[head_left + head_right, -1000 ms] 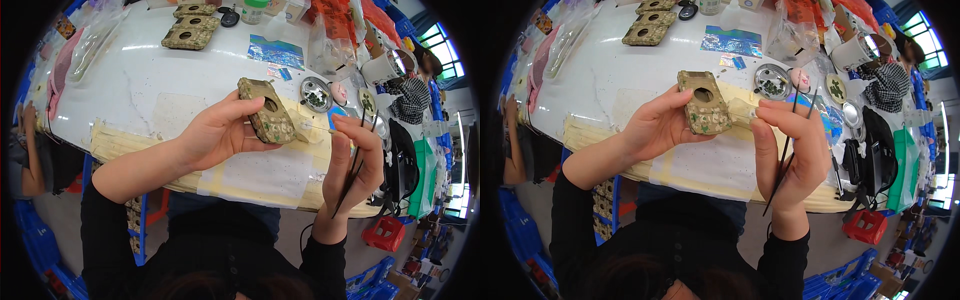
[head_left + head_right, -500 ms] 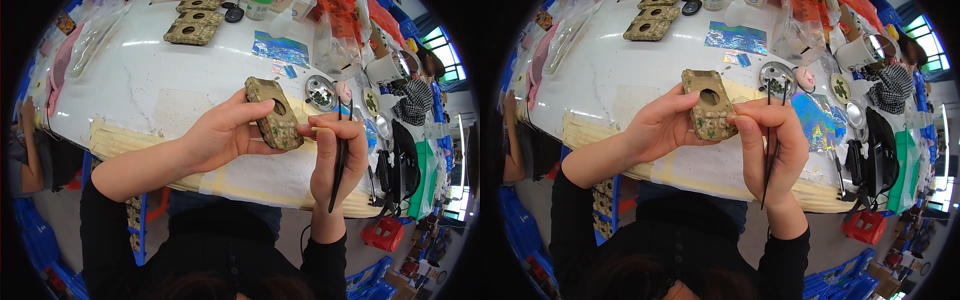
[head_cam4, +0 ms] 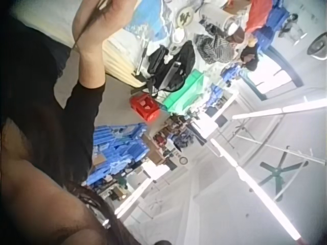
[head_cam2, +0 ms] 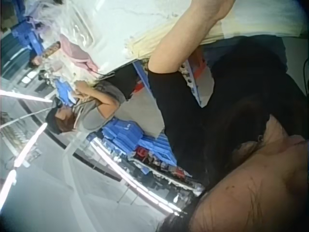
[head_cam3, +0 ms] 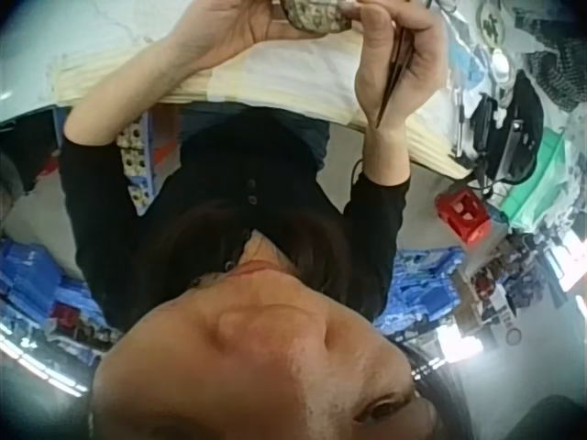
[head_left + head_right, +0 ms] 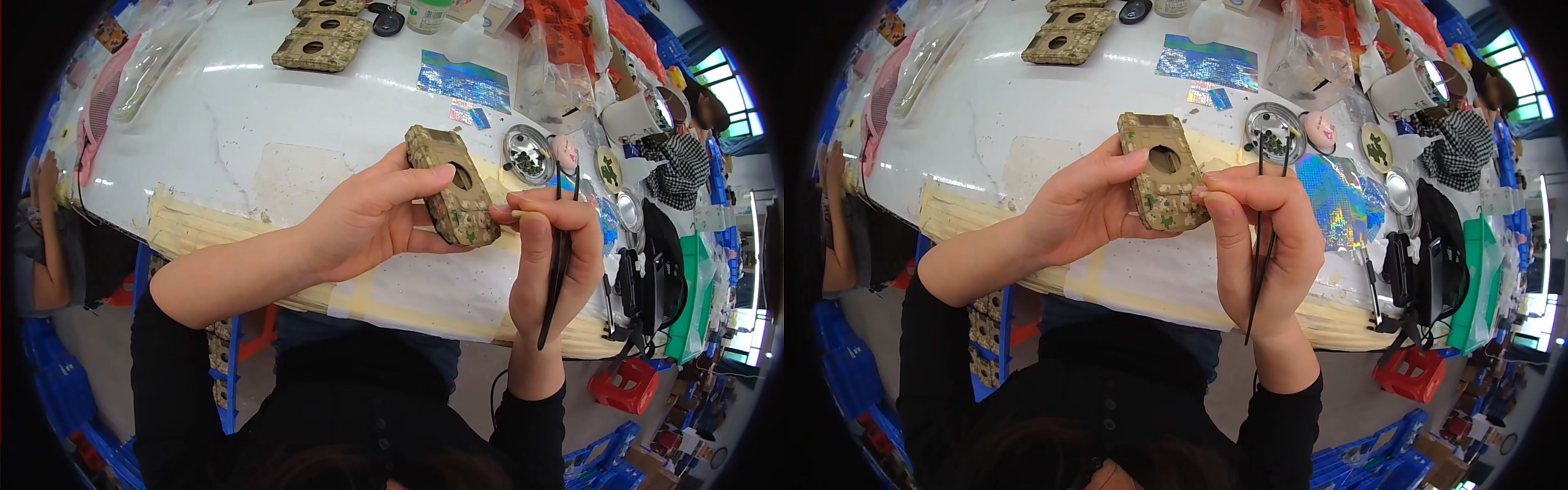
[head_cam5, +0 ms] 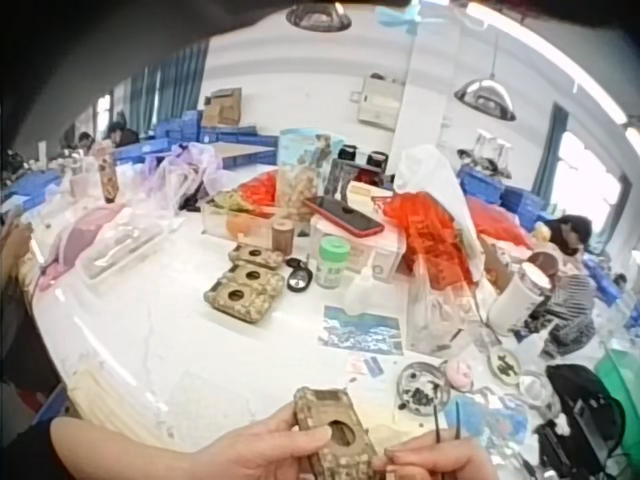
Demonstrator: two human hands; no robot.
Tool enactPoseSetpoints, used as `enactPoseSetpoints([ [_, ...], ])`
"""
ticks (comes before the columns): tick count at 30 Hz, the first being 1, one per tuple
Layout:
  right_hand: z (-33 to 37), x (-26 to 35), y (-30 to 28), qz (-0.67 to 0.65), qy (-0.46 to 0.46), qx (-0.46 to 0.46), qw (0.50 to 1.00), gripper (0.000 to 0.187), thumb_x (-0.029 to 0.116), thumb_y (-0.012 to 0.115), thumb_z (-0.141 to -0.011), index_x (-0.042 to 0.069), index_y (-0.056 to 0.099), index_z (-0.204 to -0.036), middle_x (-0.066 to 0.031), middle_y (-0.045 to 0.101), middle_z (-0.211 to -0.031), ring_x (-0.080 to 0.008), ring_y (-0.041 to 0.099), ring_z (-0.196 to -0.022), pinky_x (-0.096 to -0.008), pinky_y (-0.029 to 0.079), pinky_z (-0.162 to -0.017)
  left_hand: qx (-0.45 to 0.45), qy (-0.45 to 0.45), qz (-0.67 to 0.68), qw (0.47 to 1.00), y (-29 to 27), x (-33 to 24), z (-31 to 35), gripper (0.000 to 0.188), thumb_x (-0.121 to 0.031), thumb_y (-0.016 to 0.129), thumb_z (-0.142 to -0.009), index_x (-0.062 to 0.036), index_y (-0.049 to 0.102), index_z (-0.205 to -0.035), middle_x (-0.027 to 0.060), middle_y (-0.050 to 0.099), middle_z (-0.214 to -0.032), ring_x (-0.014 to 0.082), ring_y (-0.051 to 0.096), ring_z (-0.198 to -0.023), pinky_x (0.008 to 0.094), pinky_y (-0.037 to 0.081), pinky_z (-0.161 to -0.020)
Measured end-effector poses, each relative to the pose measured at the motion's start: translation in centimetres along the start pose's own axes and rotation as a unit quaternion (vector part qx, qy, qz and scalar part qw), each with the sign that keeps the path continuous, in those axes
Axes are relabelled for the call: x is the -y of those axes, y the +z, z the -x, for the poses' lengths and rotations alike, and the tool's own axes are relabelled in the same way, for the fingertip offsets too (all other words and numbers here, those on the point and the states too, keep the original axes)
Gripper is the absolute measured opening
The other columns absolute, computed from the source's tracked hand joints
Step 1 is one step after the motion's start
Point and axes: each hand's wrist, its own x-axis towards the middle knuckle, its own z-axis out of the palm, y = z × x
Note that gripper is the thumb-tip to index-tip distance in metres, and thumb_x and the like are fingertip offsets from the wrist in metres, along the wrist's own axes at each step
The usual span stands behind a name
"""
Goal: Applying painted camouflage details to toy tank models at a factory workbench.
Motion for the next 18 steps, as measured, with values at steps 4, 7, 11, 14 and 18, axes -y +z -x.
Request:
enactPoseSetpoints([
  [4, 0.0, -0.2, -0.1, 0.013, -0.005, 0.001, 1.0, 0.007, 0.0, 0.054, -0.091, -0.004, 0.053, -0.096, -0.0139, 0.061, -0.09, -0.015, 0.06, -0.08, -0.0239, 0.048, -0.072, -0.001, 0.001, -0.002, 1.0, -0.1, 0.0, 0.0, 0.046, -0.028, 0.04, -0.097, -0.0083, 0.027, -0.137, 0.0123, 0.047, -0.13, 0.0235, 0.054, -0.115, 0.0404, 0.051, -0.09],
  [7, 0.0, 0.1, -0.1, -0.027, 0.025, -0.03, 0.999, 0.008, 0.005, 0.053, -0.093, -0.003, 0.053, -0.095, -0.0136, 0.061, -0.09, -0.0157, 0.06, -0.08, -0.0243, 0.048, -0.073, 0.005, 0.004, -0.002, 1.0, -0.1, 0.0, -0.1, 0.047, -0.027, 0.04, -0.097, -0.0081, 0.025, -0.138, 0.0125, 0.046, -0.131, 0.0238, 0.054, -0.116, 0.0403, 0.051, -0.09],
  [11, 0.0, 0.2, -1.3, -0.003, 0.04, -0.145, 0.989, 0.009, 0.008, 0.056, -0.092, -0.001, 0.055, -0.092, -0.0126, 0.062, -0.09, -0.0147, 0.06, -0.079, -0.0261, 0.047, -0.073, 0.005, 0.012, -0.003, 1.0, -0.2, -0.1, -0.2, 0.048, -0.027, 0.039, -0.098, -0.0074, 0.025, -0.138, 0.0129, 0.045, -0.132, 0.0241, 0.053, -0.117, 0.0408, 0.05, -0.093],
  [14, 0.2, -0.9, -3.1, 0.276, -0.034, -0.131, 0.952, 0.006, 0.005, 0.06, -0.088, -0.001, 0.058, -0.087, -0.0105, 0.063, -0.085, -0.0149, 0.058, -0.075, -0.0266, 0.045, -0.069, -0.001, 0.026, 0.021, 0.999, -0.4, -0.1, -0.3, 0.044, -0.023, 0.045, -0.096, -0.0046, 0.029, -0.133, 0.0126, 0.047, -0.127, 0.0238, 0.054, -0.113, 0.0422, 0.049, -0.093],
  [18, -0.2, -1.7, -2.9, 0.412, -0.123, -0.067, 0.9, 0.01, 0.002, 0.068, -0.079, 0.001, 0.059, -0.083, -0.0096, 0.061, -0.078, -0.0236, 0.054, -0.067, -0.0291, 0.042, -0.063, -0.011, 0.051, 0.036, 0.998, -0.8, -0.1, -0.6, 0.039, -0.021, 0.048, -0.094, -0.0029, 0.034, -0.126, 0.0124, 0.049, -0.123, 0.0222, 0.056, -0.109, 0.0427, 0.05, -0.092],
])
